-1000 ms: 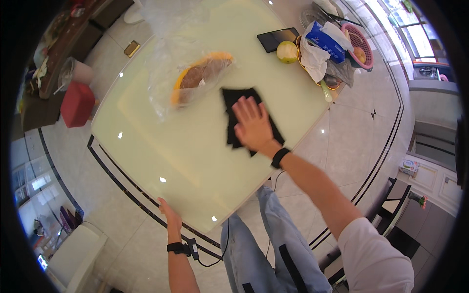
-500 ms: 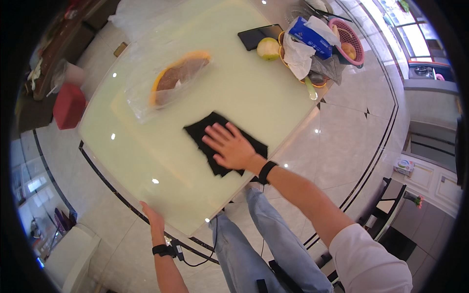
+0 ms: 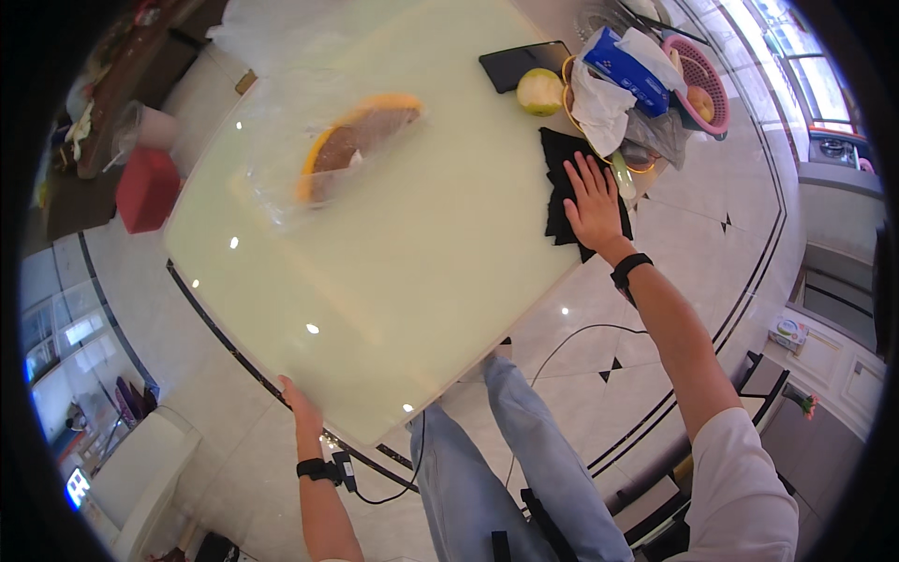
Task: The person wipes a table with a black cloth, moving objects aside to clean under them. They then take the cloth to a sink, rinse it under running water, wring it out, and return to continue wiping the table surface.
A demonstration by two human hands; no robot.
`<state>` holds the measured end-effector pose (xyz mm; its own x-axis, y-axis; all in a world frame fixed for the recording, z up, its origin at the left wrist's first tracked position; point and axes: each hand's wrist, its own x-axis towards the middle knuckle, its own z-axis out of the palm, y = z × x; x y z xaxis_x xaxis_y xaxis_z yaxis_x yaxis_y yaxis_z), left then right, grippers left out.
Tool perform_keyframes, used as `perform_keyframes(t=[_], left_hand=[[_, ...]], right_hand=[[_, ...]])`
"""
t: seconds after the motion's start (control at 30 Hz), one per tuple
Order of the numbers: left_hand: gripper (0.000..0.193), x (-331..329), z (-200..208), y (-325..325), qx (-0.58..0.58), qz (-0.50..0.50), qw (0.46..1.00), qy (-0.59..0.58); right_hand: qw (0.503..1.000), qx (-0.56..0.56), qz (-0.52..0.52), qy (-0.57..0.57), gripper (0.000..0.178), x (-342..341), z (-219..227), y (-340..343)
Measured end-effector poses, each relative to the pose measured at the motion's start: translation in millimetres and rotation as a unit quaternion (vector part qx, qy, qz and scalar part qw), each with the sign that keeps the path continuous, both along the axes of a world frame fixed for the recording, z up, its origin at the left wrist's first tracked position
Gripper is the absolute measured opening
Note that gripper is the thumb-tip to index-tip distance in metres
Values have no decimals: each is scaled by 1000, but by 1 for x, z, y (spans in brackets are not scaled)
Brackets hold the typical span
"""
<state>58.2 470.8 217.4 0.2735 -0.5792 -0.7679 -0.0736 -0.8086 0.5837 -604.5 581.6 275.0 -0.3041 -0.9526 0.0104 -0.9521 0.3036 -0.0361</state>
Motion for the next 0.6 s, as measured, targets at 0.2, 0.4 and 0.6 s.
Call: perform_keyframes(t=[0.2,0.4,0.6], left_hand=[[90,14,-2,-4,41,-23,999,26],[101,-8,9,-2,57,-27,998,3],[112,-8,35,-5,83,-110,963,233]], right_hand=[[996,-20,-82,29,65,49,-10,-7],[997,38,-30,-56,71,213,-5,-13],[944,39,232,-233,67,442,2,-22]])
